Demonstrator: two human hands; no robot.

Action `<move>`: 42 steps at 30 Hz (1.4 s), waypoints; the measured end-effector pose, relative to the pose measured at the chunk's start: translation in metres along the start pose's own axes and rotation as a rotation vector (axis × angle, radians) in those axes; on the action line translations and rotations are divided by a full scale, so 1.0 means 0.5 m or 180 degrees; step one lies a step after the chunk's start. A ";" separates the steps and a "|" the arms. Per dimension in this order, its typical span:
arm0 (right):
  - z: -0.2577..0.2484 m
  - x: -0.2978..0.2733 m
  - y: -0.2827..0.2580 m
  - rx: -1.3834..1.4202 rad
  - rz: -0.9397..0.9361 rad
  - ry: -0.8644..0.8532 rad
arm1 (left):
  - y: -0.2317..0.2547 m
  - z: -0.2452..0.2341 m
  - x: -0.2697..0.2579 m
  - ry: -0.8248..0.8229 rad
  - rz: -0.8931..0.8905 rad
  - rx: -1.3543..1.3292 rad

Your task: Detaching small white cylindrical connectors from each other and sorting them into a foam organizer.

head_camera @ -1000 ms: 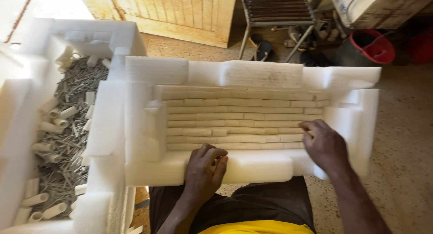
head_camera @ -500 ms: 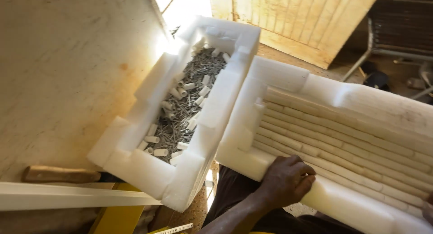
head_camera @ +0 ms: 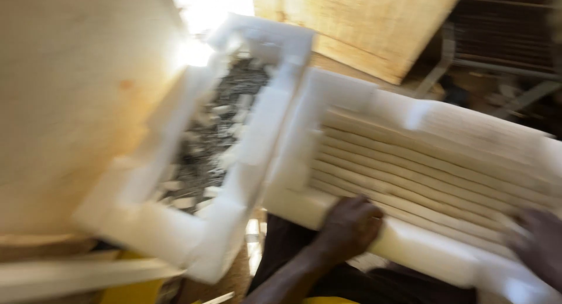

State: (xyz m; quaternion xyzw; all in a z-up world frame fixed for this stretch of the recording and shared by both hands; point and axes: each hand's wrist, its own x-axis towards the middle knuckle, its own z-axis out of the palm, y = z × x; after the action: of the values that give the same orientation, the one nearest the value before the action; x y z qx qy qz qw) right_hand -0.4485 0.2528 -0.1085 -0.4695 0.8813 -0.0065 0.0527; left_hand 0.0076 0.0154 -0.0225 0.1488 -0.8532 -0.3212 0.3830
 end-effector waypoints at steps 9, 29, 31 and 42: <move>-0.263 -0.050 -0.564 0.1298 -0.0357 -0.0065 | 0.044 -0.054 0.005 -0.0186 -0.0159 -0.0150; -0.172 -0.096 -0.660 0.0898 -0.0028 0.0584 | 0.034 -0.029 -0.032 -0.0137 -0.0188 0.0033; -0.164 -0.113 -0.683 0.0913 -0.0045 0.0721 | 0.055 -0.076 -0.017 -0.0310 -0.0324 0.0034; -0.163 -0.130 -0.721 0.1479 0.0501 0.0050 | -0.155 -0.593 0.082 -0.0286 -0.2505 0.1153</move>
State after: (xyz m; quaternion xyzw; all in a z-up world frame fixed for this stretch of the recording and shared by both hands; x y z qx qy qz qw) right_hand -0.1225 0.1018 0.0001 -0.3746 0.8904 -0.2086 0.1527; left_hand 0.2035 -0.1920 0.0973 0.5133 -0.7899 -0.2940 0.1617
